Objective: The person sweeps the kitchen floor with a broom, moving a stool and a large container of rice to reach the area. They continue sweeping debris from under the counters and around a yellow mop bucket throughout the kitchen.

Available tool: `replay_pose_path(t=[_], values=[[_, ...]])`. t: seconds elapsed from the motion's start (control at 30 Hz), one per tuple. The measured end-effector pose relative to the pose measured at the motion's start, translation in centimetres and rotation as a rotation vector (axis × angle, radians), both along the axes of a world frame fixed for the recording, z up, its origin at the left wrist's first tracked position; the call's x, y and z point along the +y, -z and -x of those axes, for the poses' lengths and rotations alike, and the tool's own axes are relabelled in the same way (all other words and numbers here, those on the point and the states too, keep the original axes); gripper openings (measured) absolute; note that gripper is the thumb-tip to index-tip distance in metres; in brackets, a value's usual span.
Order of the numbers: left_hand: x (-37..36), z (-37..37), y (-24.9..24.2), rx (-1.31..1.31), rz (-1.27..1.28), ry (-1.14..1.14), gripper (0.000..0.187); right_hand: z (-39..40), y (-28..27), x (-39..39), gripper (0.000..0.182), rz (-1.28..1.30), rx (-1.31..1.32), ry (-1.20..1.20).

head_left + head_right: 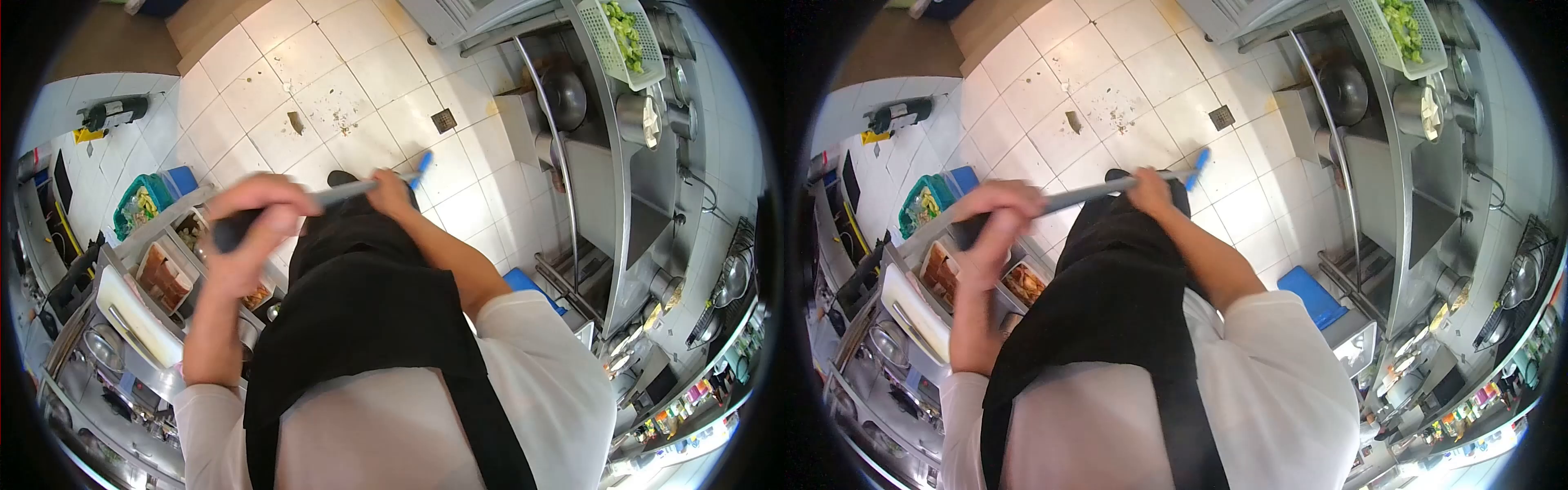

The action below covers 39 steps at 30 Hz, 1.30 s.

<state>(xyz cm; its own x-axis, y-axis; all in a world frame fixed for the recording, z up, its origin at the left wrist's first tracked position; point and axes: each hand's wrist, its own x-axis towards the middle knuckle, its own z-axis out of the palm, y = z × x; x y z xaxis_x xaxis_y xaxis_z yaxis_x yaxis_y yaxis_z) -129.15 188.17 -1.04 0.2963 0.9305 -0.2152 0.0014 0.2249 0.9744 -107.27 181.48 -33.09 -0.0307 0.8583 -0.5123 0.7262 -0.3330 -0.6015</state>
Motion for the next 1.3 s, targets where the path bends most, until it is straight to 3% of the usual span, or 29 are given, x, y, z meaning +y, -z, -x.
replay_pose_path(t=[0.03,0.1,0.17,0.3,0.37,0.53,0.67,0.97,1.03,1.17,1.3], values=[[0.3,1.7,-0.4,-0.036,-0.104,-0.053,0.026,2.8,-2.5,2.3,0.016,-0.005,0.075,-0.027],[1.2,3.9,-2.3,-0.026,-0.244,-0.122,0.027,8.2,-0.1,5.5,0.016,-0.092,0.157,-0.047],[2.5,5.5,-4.5,-0.003,-0.325,-0.095,0.029,12.4,-2.9,9.5,0.014,-0.131,0.260,-0.076],[5.0,7.8,-5.5,0.037,-0.421,-0.085,0.027,19.0,-3.6,16.2,0.015,-0.142,0.375,-0.144],[6.0,9.0,-6.3,0.040,-0.401,-0.194,0.022,20.4,-4.4,17.4,0.017,-0.140,0.385,-0.175],[3.1,9.9,-8.5,-0.038,-0.436,-0.155,0.023,18.3,-8.0,14.0,0.022,-0.136,0.305,-0.245],[4.2,8.8,-6.3,-0.043,-0.313,-0.282,0.028,16.9,-5.3,12.2,0.021,-0.007,0.275,-0.225],[11.1,4.6,-6.6,0.200,-0.435,-0.253,0.028,21.1,-2.6,23.6,0.009,-0.195,0.516,-0.286],[12.0,3.4,-8.0,0.246,-0.510,-0.321,0.029,20.3,-5.1,25.9,0.008,-0.173,0.512,-0.352],[13.5,4.4,-12.0,0.088,-0.483,-0.313,0.028,14.2,-10.9,27.5,0.014,-0.140,0.355,-0.476],[15.3,1.8,-9.2,-0.091,-0.398,-0.361,0.027,4.5,-10.4,28.2,0.022,-0.029,0.122,-0.526]])
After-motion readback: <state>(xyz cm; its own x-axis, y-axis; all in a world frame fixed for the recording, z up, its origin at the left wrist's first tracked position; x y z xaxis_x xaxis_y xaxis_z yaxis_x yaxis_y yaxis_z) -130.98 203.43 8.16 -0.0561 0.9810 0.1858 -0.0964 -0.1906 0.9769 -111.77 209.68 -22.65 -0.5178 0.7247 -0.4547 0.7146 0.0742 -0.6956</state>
